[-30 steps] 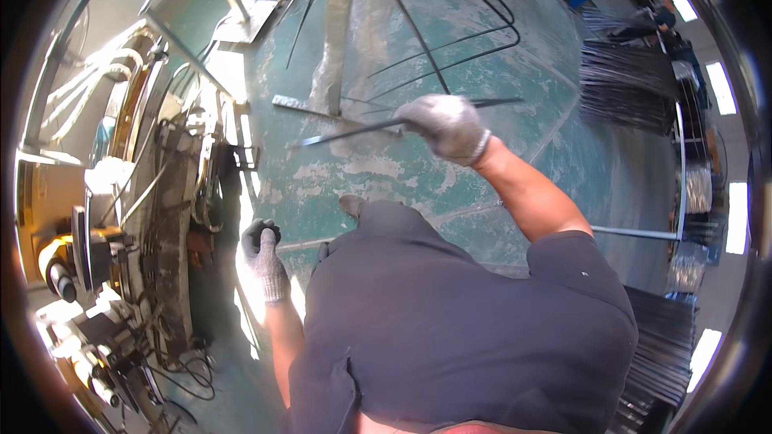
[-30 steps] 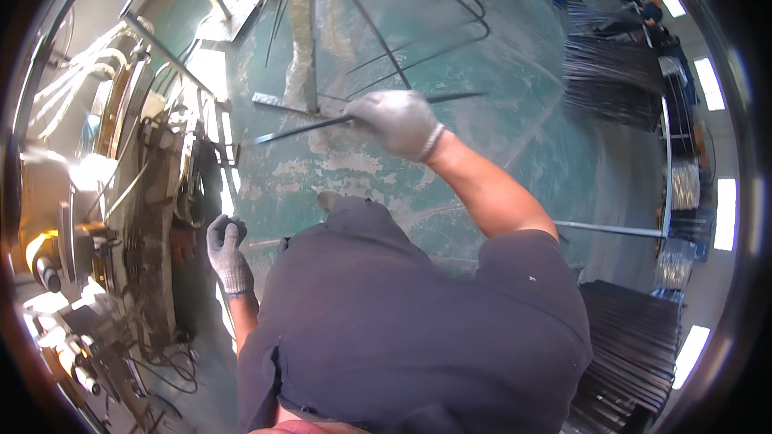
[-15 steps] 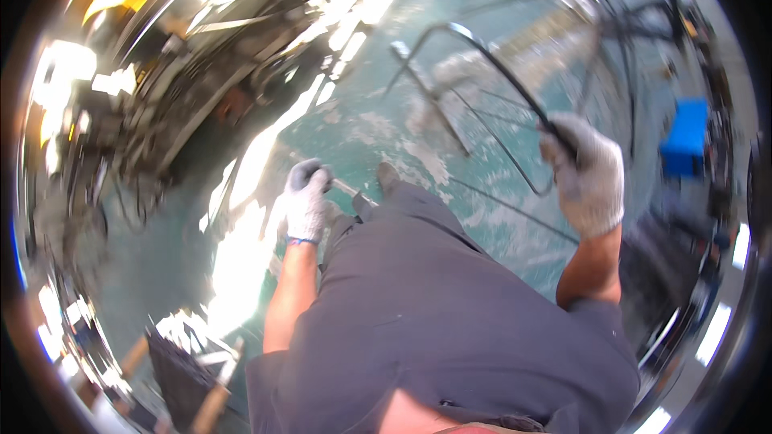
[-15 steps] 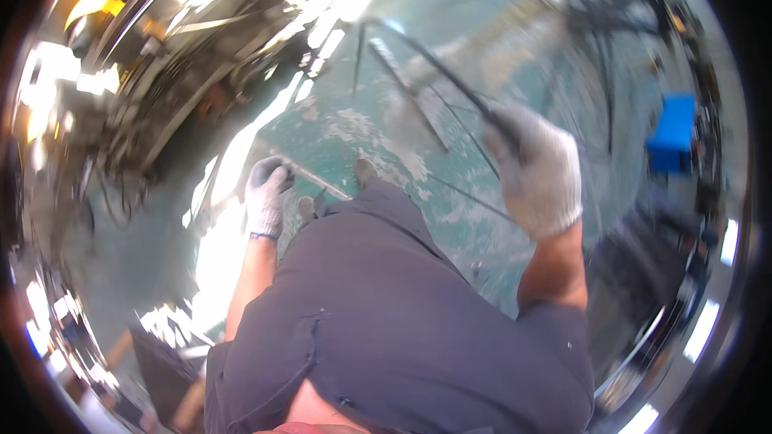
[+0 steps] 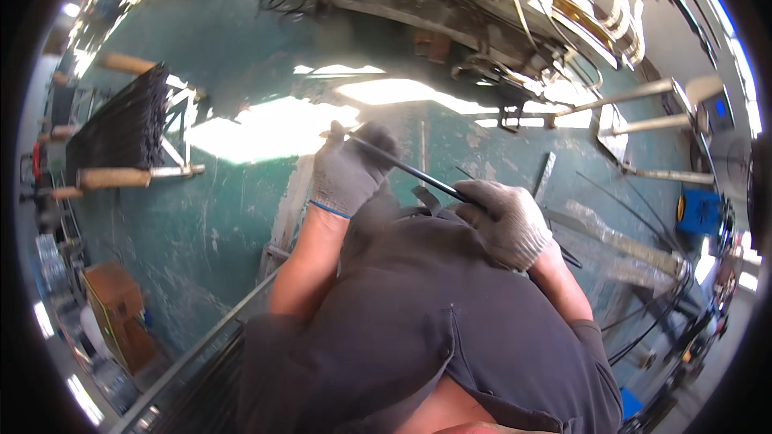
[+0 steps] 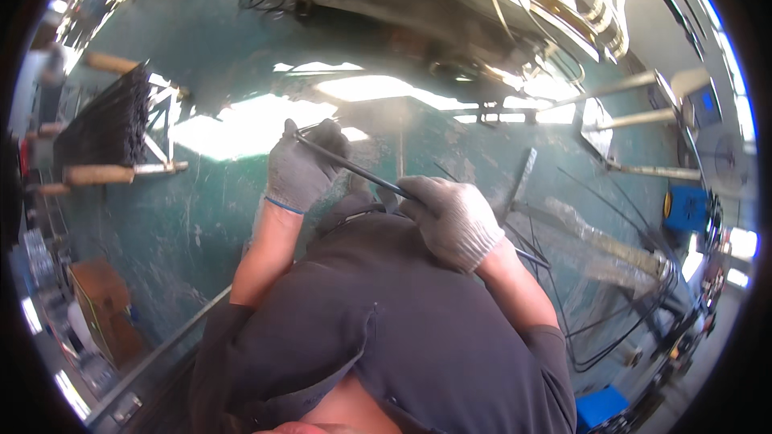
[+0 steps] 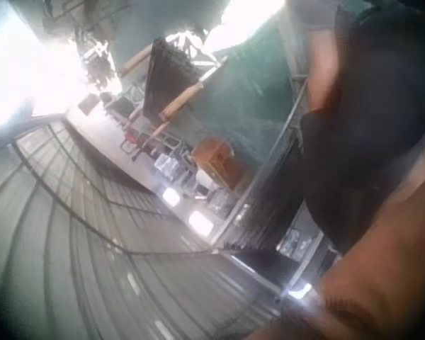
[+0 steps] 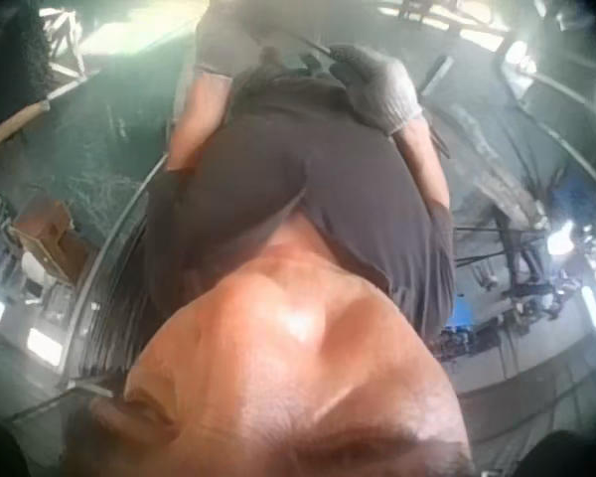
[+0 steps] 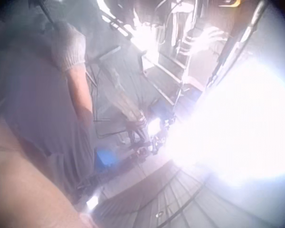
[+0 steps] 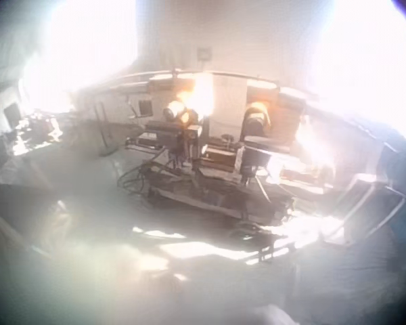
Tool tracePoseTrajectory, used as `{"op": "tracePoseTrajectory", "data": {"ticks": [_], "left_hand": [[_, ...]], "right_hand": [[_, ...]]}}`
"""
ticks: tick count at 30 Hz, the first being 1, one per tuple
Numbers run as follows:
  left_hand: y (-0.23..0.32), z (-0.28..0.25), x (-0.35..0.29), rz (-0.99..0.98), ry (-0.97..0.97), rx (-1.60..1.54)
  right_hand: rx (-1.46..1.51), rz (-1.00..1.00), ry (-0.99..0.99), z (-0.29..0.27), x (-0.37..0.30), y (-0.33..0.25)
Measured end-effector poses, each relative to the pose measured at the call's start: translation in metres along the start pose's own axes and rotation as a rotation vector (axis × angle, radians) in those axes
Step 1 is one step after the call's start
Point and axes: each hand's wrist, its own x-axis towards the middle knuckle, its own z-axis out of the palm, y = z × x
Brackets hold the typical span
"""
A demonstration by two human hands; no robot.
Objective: The person repeatedly feeds bundles of long metal rods into a bending machine, removes the bent pieces, and stacks them. The person also measures a bent rod against a wooden board and uses a tape measure to check dimensions.
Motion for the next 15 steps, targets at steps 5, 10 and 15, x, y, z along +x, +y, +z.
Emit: {"op": "tracePoseTrajectory", "data": {"ticks": [5, 10, 15], "left_hand": [[0.117, -0.043, -0.069, 0.276, 0.149, -0.124], [0.190, -0.051, -0.140, 0.530, 0.169, -0.298], [0.263, -0.067, -0.202, 0.776, 0.342, -0.427]], "right_hand": [[-0.030, -0.220, -0.299, 0.076, 0.085, -0.063], [-0.031, -0.497, -0.469, 0.135, 0.163, -0.112], [-0.015, -0.601, -0.699, 0.203, 0.234, -0.156]]}}
